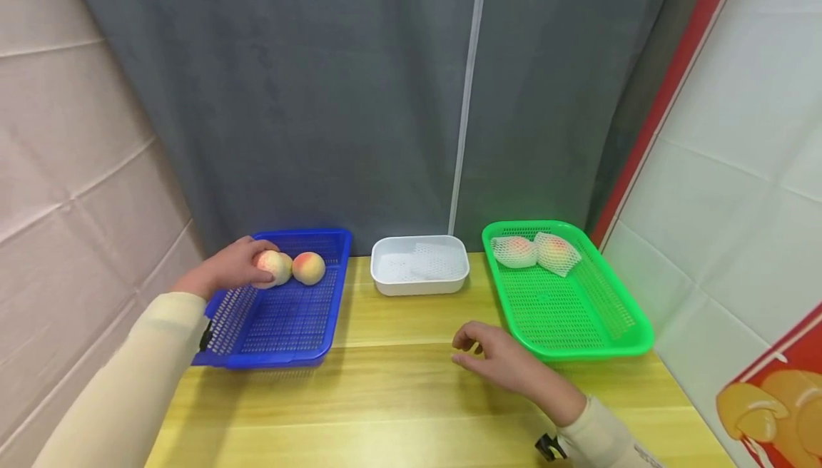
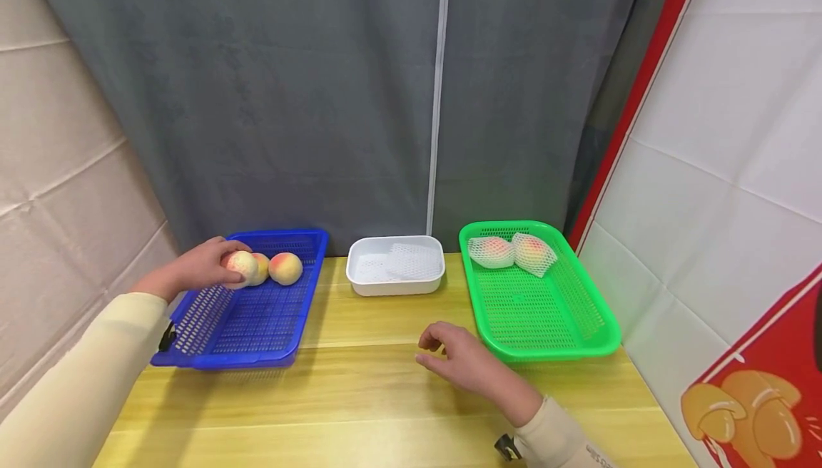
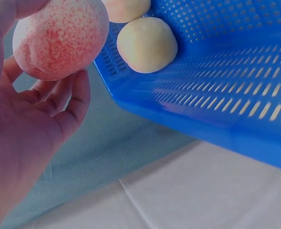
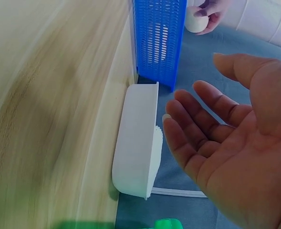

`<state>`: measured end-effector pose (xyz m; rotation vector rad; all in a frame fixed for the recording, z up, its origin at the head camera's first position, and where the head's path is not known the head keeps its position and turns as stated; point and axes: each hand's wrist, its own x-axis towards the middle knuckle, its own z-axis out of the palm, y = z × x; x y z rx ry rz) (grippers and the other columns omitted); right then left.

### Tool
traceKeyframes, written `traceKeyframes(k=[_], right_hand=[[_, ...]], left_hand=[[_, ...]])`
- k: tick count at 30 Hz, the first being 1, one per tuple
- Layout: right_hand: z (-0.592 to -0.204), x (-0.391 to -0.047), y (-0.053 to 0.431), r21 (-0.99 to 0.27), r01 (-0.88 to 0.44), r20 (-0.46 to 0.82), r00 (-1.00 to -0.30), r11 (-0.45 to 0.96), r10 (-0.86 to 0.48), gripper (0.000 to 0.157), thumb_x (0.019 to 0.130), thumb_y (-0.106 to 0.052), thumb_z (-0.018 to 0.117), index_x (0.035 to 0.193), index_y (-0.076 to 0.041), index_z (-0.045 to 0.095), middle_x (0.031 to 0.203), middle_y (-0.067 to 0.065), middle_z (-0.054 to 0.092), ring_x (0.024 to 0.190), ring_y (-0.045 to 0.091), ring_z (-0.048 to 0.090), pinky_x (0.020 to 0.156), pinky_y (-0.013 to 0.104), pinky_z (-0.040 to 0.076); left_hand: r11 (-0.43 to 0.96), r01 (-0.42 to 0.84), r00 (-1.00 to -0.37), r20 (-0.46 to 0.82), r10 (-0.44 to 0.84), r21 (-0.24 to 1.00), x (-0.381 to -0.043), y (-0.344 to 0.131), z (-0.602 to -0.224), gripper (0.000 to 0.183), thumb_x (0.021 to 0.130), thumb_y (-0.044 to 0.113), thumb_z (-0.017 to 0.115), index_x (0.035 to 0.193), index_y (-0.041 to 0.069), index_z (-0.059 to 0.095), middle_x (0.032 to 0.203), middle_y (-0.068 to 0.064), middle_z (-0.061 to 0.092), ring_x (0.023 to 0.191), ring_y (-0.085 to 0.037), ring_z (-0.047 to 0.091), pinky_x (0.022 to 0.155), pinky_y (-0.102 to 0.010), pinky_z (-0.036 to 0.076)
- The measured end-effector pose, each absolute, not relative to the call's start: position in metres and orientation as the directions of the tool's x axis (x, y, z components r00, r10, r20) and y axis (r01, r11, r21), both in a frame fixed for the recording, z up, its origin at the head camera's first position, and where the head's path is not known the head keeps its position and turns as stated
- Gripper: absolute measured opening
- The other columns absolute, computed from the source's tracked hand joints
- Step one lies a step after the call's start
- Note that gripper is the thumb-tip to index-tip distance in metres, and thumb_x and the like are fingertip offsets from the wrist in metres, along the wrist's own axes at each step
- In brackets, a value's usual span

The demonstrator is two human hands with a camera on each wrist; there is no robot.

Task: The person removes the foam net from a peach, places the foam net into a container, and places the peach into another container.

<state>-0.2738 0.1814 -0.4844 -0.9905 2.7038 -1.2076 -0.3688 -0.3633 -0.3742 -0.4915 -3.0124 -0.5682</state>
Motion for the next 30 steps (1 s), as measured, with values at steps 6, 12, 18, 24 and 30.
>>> traceKeyframes(k=[6,12,18,24,30], right_hand=[[-0.479,-0.272,0.181,-0.678,-0.54,0.229,-0.8,0.498,-0.555,0.013,0.107,-0.025,0.076,0.113,-0.014,0.073,0.112,0.004,0.074,0.102,0.017,0.068,0.088,0.046,0.062],[-0.48,-0.271,0.181,-0.675,-0.53,0.208,-0.804,0.513,-0.557,0.014,0.107,-0.028,0.076,0.113,-0.015,0.073,0.109,-0.004,0.073,0.101,0.013,0.067,0.088,0.046,0.062],[-0.481,-0.271,0.181,-0.677,-0.521,0.194,-0.808,0.52,-0.556,0.012,0.107,-0.025,0.075,0.112,-0.015,0.073,0.109,-0.003,0.073,0.101,0.012,0.067,0.088,0.047,0.062],[-0.482,-0.273,0.18,-0.674,-0.529,0.196,-0.801,0.516,-0.566,0.012,0.107,-0.025,0.076,0.111,-0.014,0.073,0.106,-0.008,0.071,0.099,0.011,0.067,0.087,0.042,0.061],[-0.484,-0.273,0.178,-0.69,-0.517,0.174,-0.798,0.507,-0.577,0.013,0.108,-0.029,0.075,0.111,-0.016,0.073,0.105,-0.01,0.071,0.098,0.009,0.067,0.087,0.039,0.06]], left_hand=[[0.897,0.305,-0.952,0.078,0.296,0.32,-0.376,-0.366,-0.368,0.057,0.092,0.024,0.088,0.137,-0.003,0.067,0.117,-0.023,0.058,0.1,-0.038,0.061,0.084,-0.05,0.058],[0.906,0.298,-0.954,0.052,0.296,0.301,-0.384,-0.369,-0.372,0.056,0.089,0.023,0.088,0.134,-0.004,0.067,0.115,-0.025,0.056,0.094,-0.035,0.061,0.076,-0.041,0.055],[0.905,0.308,-0.95,0.047,0.308,0.292,-0.393,-0.373,-0.381,0.057,0.085,0.023,0.088,0.131,-0.004,0.068,0.117,-0.029,0.056,0.095,-0.036,0.062,0.076,-0.042,0.057],[0.926,0.28,-0.956,-0.019,0.294,0.252,-0.401,-0.374,-0.395,0.065,0.084,0.023,0.087,0.134,-0.011,0.062,0.12,-0.031,0.06,0.101,-0.041,0.062,0.084,-0.051,0.06],[0.933,0.275,-0.954,-0.056,0.295,0.233,-0.4,-0.37,-0.402,0.064,0.081,0.017,0.086,0.128,-0.016,0.058,0.118,-0.034,0.065,0.101,-0.043,0.063,0.09,-0.058,0.058]])
